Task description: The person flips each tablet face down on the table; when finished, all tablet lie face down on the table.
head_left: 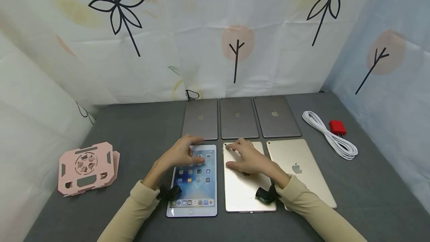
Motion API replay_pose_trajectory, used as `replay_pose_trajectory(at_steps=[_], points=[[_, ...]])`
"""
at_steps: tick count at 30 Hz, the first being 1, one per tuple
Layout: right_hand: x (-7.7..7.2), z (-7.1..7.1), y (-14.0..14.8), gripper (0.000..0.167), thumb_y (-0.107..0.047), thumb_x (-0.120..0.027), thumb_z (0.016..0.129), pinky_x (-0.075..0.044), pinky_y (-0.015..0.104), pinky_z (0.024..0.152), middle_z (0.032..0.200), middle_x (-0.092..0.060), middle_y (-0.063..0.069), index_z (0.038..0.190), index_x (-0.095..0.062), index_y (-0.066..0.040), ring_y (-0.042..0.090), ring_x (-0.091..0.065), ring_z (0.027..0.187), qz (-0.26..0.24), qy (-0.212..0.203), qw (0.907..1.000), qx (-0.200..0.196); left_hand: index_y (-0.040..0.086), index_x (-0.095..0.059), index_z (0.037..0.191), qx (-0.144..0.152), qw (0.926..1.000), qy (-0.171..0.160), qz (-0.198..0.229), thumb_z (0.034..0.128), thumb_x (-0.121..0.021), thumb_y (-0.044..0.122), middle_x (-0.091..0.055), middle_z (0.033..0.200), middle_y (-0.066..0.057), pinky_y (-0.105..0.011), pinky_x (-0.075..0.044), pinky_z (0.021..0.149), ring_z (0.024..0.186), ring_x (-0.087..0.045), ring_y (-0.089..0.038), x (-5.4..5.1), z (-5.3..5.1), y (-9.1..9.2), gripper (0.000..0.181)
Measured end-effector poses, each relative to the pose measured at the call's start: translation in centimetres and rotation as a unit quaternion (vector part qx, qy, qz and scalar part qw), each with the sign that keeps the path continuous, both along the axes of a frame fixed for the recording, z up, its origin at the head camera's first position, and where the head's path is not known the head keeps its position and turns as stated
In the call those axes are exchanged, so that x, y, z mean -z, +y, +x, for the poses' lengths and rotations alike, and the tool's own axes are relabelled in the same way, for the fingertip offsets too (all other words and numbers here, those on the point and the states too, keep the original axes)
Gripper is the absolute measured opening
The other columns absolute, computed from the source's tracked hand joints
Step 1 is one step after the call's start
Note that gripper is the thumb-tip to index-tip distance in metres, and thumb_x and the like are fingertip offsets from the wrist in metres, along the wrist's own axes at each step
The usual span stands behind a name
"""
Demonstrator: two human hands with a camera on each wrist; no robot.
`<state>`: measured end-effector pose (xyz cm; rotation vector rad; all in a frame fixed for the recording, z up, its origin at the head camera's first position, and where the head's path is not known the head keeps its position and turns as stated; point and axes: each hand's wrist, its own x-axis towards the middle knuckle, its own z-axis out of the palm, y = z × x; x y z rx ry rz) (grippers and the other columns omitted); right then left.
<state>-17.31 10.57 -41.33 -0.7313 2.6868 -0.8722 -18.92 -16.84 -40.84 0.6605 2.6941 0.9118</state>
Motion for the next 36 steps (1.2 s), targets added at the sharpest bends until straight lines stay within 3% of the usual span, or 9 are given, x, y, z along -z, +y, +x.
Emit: replay_pose_trajectory(at_steps=[4,9,15,23,29,36], points=[[0.1,0.0,-0.9,0.065,-0.031,-0.079,0.089,-0.043,0.057,0.100,0.132,-0.053,0.021,0.143,-0.057,-0.004,0.036,-0.047,0.119,0.008,-0.003,0.9999,-0.006,-0.002,-0.057,0.141,-0.021,0.9994,-0.006,-0.029,0.0811,-0.087,0.023,-0.055,0.133,-0.028,-0.022,-0.046,0.064,0.073,-0.052,-0.013,-0.2,0.3,-1.7,0.072],[0.0,-0.2,-1.8,0.075,-0.034,-0.085,0.084,-0.044,0.055,0.101,0.137,-0.050,0.019,0.146,-0.054,-0.002,0.033,-0.043,0.117,0.019,-0.010,0.9996,-0.018,-0.006,-0.053,0.143,-0.036,0.9975,-0.017,-0.059,0.0767,-0.091,0.026,-0.052,0.128,-0.028,-0.029,-0.046,0.070,0.081,-0.051,-0.019,-0.3,0.7,-3.4,0.082],[-0.4,-1.0,-2.7,0.081,-0.029,-0.088,0.081,-0.043,0.052,0.100,0.139,-0.046,0.019,0.148,-0.052,-0.001,0.032,-0.040,0.115,0.037,-0.031,0.9980,-0.040,-0.007,-0.052,0.144,-0.035,0.9964,-0.011,-0.076,0.0732,-0.094,0.027,-0.050,0.126,-0.028,-0.026,-0.046,0.067,0.077,-0.052,-0.016,-0.1,1.1,-4.8,0.089],[-0.2,-1.5,-3.6,0.095,-0.032,-0.091,0.077,-0.041,0.049,0.102,0.140,-0.046,0.019,0.153,-0.044,-0.001,0.032,-0.040,0.120,0.040,-0.055,0.9967,-0.044,-0.001,-0.056,0.140,-0.066,0.9948,-0.024,-0.074,0.0706,-0.095,0.023,-0.050,0.130,-0.027,-0.034,-0.047,0.072,0.080,-0.052,-0.020,0.0,0.9,-4.1,0.084],[-0.3,-1.9,-4.1,0.098,-0.025,-0.095,0.072,-0.040,0.053,0.108,0.145,-0.044,0.020,0.154,-0.044,-0.005,0.034,-0.038,0.128,0.017,-0.086,0.9959,-0.020,0.001,-0.057,0.136,-0.085,0.9917,-0.029,-0.091,0.0701,-0.096,0.022,-0.050,0.132,-0.028,-0.049,-0.053,0.088,0.098,-0.056,-0.030,0.2,0.7,-3.8,0.079],[-0.4,-2.6,-4.8,0.093,-0.012,-0.096,0.067,-0.038,0.044,0.098,0.134,-0.047,0.019,0.148,-0.051,-0.004,0.030,-0.037,0.114,0.001,-0.123,0.9923,0.011,0.002,-0.057,0.133,-0.098,0.9887,-0.036,-0.108,0.0703,-0.095,0.022,-0.051,0.127,-0.026,-0.052,-0.053,0.089,0.097,-0.056,-0.031,0.5,0.3,-3.4,0.077]])
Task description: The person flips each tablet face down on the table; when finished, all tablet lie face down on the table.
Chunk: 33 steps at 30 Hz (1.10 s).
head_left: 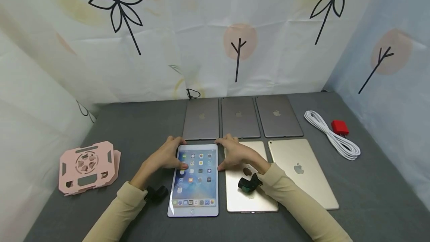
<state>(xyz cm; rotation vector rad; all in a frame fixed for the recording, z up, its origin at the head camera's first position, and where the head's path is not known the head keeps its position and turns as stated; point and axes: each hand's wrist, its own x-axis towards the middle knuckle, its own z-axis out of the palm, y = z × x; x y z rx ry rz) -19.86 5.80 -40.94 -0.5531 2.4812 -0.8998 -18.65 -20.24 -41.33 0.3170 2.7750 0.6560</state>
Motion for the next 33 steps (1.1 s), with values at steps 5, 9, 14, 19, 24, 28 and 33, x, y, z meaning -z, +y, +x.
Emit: replay_pose_trajectory(at_steps=[5,9,14,19,24,28,33], points=[[0.0,-0.5,0.0,0.081,0.000,-0.091,0.068,-0.036,0.045,0.103,0.128,-0.050,0.016,0.141,-0.057,-0.005,0.030,-0.038,0.118,-0.037,-0.055,0.9971,0.038,0.001,-0.056,0.134,0.002,1.0000,-0.002,0.003,0.0714,-0.095,0.021,-0.050,0.126,-0.026,-0.051,-0.053,0.090,0.097,-0.056,-0.031,-0.1,0.0,0.1,0.076],[0.0,-0.9,0.1,0.070,0.007,-0.086,0.069,-0.037,0.040,0.099,0.122,-0.049,0.012,0.134,-0.062,-0.004,0.027,-0.038,0.116,-0.069,-0.098,0.9909,0.061,0.001,-0.056,0.133,0.009,0.9999,-0.005,0.002,0.0717,-0.094,0.021,-0.050,0.126,-0.025,-0.050,-0.053,0.088,0.097,-0.056,-0.031,-0.3,0.0,0.2,0.075],[0.2,-1.4,0.4,0.063,0.015,-0.077,0.072,-0.037,0.028,0.078,0.107,-0.046,0.008,0.131,-0.061,0.002,0.021,-0.041,0.097,-0.115,-0.132,0.9830,0.054,0.001,-0.056,0.133,0.013,0.9999,-0.007,0.003,0.0719,-0.094,0.021,-0.051,0.129,-0.025,-0.052,-0.053,0.092,0.100,-0.056,-0.031,-0.2,0.0,0.1,0.075],[0.1,-1.5,0.7,0.061,0.017,-0.072,0.078,-0.038,0.024,0.076,0.104,-0.047,0.006,0.136,-0.054,0.008,0.018,-0.042,0.093,-0.173,-0.185,0.9656,0.060,0.000,-0.055,0.133,0.029,0.9995,-0.005,0.012,0.0726,-0.094,0.023,-0.050,0.132,-0.026,-0.057,-0.050,0.099,0.108,-0.055,-0.034,0.0,-0.1,-0.3,0.076],[-0.1,-1.2,0.9,0.066,0.014,-0.069,0.085,-0.047,0.024,0.081,0.113,-0.057,0.012,0.145,-0.043,0.010,0.017,-0.051,0.097,-0.224,-0.229,0.9463,0.048,0.000,-0.055,0.131,0.042,0.9987,-0.002,0.027,0.0730,-0.093,0.026,-0.051,0.132,-0.025,-0.059,-0.047,0.102,0.112,-0.053,-0.035,0.2,-0.3,-0.8,0.075],[0.2,-0.9,1.1,0.064,0.015,-0.061,0.091,-0.056,0.029,0.096,0.131,-0.063,0.028,0.149,-0.035,0.012,0.025,-0.067,0.112,-0.261,-0.250,0.9320,0.026,0.001,-0.054,0.130,0.048,0.9980,-0.001,0.041,0.0735,-0.093,0.026,-0.051,0.131,-0.025,-0.060,-0.046,0.102,0.113,-0.053,-0.035,0.4,-0.3,-1.0,0.073],[0.5,-0.6,1.4,0.064,0.012,-0.057,0.095,-0.056,0.031,0.100,0.141,-0.057,0.032,0.152,-0.030,0.011,0.027,-0.069,0.118,-0.284,-0.248,0.9259,0.023,0.000,-0.054,0.132,0.048,0.9972,-0.002,0.057,0.0750,-0.092,0.024,-0.050,0.132,-0.026,-0.052,-0.050,0.092,0.104,-0.052,-0.032,0.7,-0.2,-1.1,0.073]])
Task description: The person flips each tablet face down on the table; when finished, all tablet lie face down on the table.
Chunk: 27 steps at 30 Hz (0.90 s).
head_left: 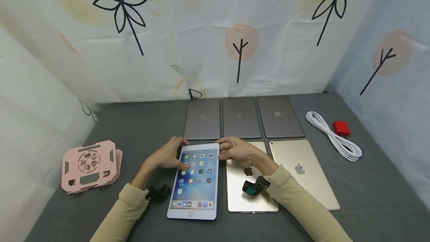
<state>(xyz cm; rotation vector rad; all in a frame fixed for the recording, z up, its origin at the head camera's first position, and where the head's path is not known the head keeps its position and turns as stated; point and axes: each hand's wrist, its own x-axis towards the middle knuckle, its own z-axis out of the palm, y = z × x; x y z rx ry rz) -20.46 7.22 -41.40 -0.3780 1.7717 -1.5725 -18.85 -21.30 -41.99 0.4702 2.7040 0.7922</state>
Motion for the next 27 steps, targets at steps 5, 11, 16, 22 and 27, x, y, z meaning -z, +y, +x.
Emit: replay_pose_trajectory(at_steps=[5,11,16,22,27], points=[[-0.2,0.4,0.7,0.068,0.010,-0.056,0.095,-0.054,0.029,0.100,0.128,-0.064,0.026,0.156,-0.024,0.010,0.016,-0.066,0.111,-0.031,-0.007,0.9994,0.012,-0.001,-0.053,0.135,-0.006,0.9990,-0.014,0.042,0.0761,-0.091,0.018,-0.048,0.131,-0.025,-0.031,-0.042,0.073,0.088,-0.048,-0.023,0.2,0.3,0.4,0.073],[-1.1,0.9,1.6,0.067,0.006,-0.058,0.095,-0.053,0.037,0.105,0.138,-0.060,0.030,0.154,-0.027,0.013,0.019,-0.068,0.113,-0.043,0.016,0.9985,0.029,-0.002,-0.050,0.139,-0.004,0.9964,-0.013,0.083,0.0784,-0.090,0.017,-0.046,0.129,-0.024,-0.026,-0.035,0.069,0.084,-0.042,-0.019,0.1,0.5,1.1,0.075],[-1.4,1.0,2.5,0.066,0.005,-0.058,0.096,-0.055,0.032,0.101,0.141,-0.056,0.034,0.153,-0.026,0.015,0.016,-0.069,0.110,-0.051,0.033,0.9971,0.046,-0.003,-0.048,0.142,-0.007,0.9939,-0.013,0.109,0.0797,-0.089,0.016,-0.046,0.132,-0.024,-0.026,-0.034,0.068,0.082,-0.041,-0.019,-0.1,0.5,2.1,0.076],[-2.0,1.3,3.5,0.067,0.002,-0.059,0.096,-0.049,0.039,0.111,0.136,-0.060,0.032,0.154,-0.027,0.012,0.016,-0.066,0.115,-0.042,0.044,0.9957,0.069,-0.002,-0.048,0.143,0.006,0.9906,-0.022,0.135,0.0812,-0.087,0.014,-0.046,0.130,-0.021,-0.022,-0.034,0.067,0.077,-0.042,-0.015,0.2,0.4,3.5,0.075],[-2.8,1.5,4.3,0.068,-0.002,-0.061,0.097,-0.039,0.050,0.119,0.124,-0.070,0.020,0.154,-0.027,0.011,0.021,-0.064,0.119,-0.026,0.067,0.9942,0.080,0.000,-0.047,0.145,0.019,0.9852,-0.047,0.163,0.0833,-0.086,0.013,-0.046,0.127,-0.020,-0.021,-0.033,0.062,0.071,-0.041,-0.013,0.5,0.2,4.7,0.074]])
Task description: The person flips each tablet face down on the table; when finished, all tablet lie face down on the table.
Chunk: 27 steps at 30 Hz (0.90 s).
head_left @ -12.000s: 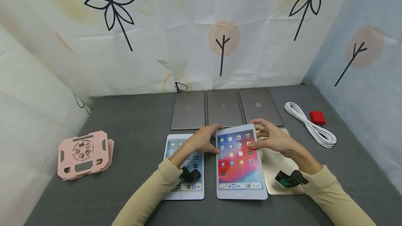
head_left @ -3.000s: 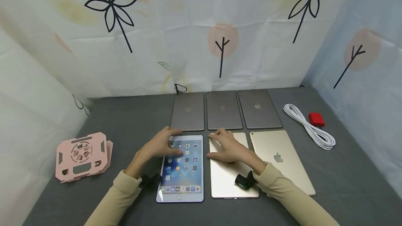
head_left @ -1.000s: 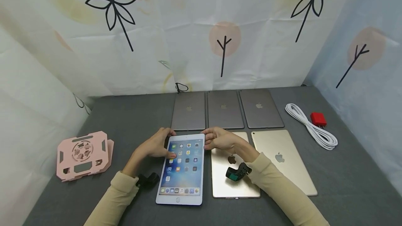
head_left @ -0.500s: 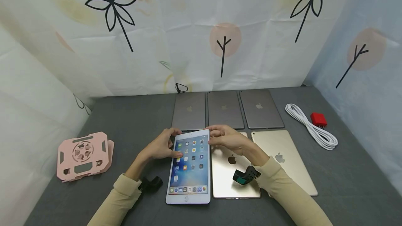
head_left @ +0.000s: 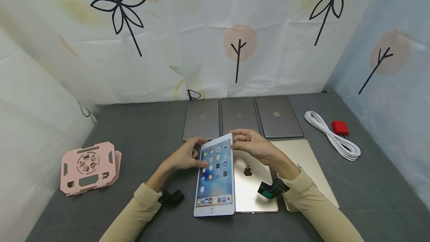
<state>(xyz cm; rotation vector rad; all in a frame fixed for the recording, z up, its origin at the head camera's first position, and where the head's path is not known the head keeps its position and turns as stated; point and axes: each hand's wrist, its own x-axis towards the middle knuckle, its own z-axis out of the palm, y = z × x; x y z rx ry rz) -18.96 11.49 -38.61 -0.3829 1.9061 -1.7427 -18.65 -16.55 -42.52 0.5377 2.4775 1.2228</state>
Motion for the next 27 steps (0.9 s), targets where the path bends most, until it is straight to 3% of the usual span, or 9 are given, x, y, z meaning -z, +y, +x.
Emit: replay_pose_trajectory(at_steps=[3,11,19,27], points=[[-0.4,0.1,0.2,0.068,-0.005,-0.061,0.098,-0.038,0.052,0.119,0.120,-0.072,0.016,0.155,-0.028,0.010,0.023,-0.063,0.120,0.005,0.011,0.9999,0.005,0.002,-0.046,0.148,0.012,0.9998,-0.015,0.008,0.0852,-0.084,0.013,-0.046,0.129,-0.020,-0.020,-0.034,0.059,0.068,-0.042,-0.011,0.2,-0.2,0.6,0.074],[-1.6,0.4,0.0,0.065,-0.012,-0.060,0.101,-0.046,0.054,0.110,0.135,-0.060,0.028,0.156,-0.031,0.004,0.023,-0.066,0.113,0.033,0.031,0.9989,0.012,0.004,-0.043,0.152,0.035,0.9980,-0.039,0.034,0.0862,-0.083,0.012,-0.046,0.137,-0.021,-0.020,-0.039,0.060,0.069,-0.048,-0.010,0.4,-0.8,1.6,0.077],[-2.1,0.6,-0.3,0.063,-0.015,-0.060,0.102,-0.053,0.042,0.101,0.138,-0.056,0.026,0.156,-0.033,0.002,0.021,-0.065,0.111,0.050,0.043,0.9976,0.020,0.005,-0.040,0.153,0.058,0.9942,-0.061,0.066,0.0872,-0.081,0.007,-0.047,0.138,-0.021,-0.019,-0.042,0.060,0.069,-0.052,-0.008,0.4,-1.3,2.2,0.078],[-2.6,1.0,-0.8,0.061,-0.020,-0.061,0.103,-0.052,0.054,0.102,0.137,-0.052,0.024,0.156,-0.036,-0.002,0.029,-0.064,0.118,0.061,0.064,0.9958,0.022,0.003,-0.038,0.154,0.087,0.9901,-0.069,0.086,0.0885,-0.079,0.004,-0.047,0.142,-0.023,-0.022,-0.045,0.061,0.069,-0.054,-0.009,0.5,-1.7,2.7,0.077]])
